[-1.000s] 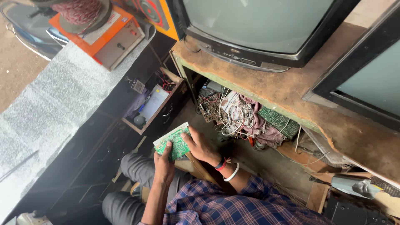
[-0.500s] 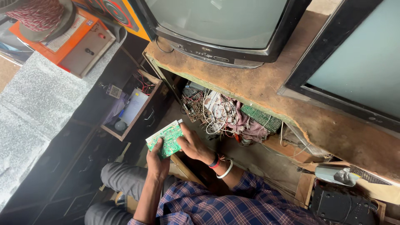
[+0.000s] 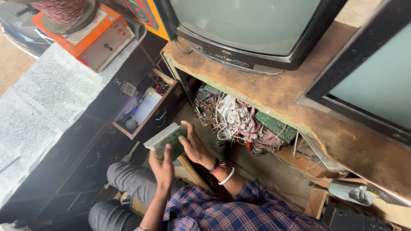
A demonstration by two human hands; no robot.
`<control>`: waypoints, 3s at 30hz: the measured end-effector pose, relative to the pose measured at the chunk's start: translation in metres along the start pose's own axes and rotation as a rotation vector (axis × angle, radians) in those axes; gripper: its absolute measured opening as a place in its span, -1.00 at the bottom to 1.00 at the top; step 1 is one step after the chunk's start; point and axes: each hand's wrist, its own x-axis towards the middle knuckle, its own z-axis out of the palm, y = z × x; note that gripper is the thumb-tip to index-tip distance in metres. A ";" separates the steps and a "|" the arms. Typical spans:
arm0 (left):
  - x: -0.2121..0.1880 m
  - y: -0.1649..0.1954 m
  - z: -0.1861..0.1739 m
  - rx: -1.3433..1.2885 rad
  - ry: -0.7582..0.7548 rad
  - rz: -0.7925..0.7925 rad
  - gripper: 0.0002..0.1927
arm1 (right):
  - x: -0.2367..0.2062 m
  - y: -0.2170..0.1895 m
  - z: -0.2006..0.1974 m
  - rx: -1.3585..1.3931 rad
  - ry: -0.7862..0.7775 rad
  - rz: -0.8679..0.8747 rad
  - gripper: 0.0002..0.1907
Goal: The person works on a green circuit board at a repair bench, using a soldering iron on its components and probing the board with multimeter test leads. They turn the board over, carry it to a lower shelf area, and continue testing it with the multimeter probes.
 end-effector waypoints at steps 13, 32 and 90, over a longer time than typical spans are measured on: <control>-0.009 -0.003 0.028 0.201 -0.108 0.409 -0.17 | 0.025 -0.018 0.026 0.296 0.129 -0.124 -0.21; 0.024 0.005 0.028 0.422 -0.329 0.888 -0.26 | 0.030 -0.004 0.021 0.903 0.149 0.046 -0.20; 0.077 0.024 -0.040 -0.266 0.289 0.035 -0.50 | -0.025 -0.061 0.072 0.173 -0.074 -0.232 -0.08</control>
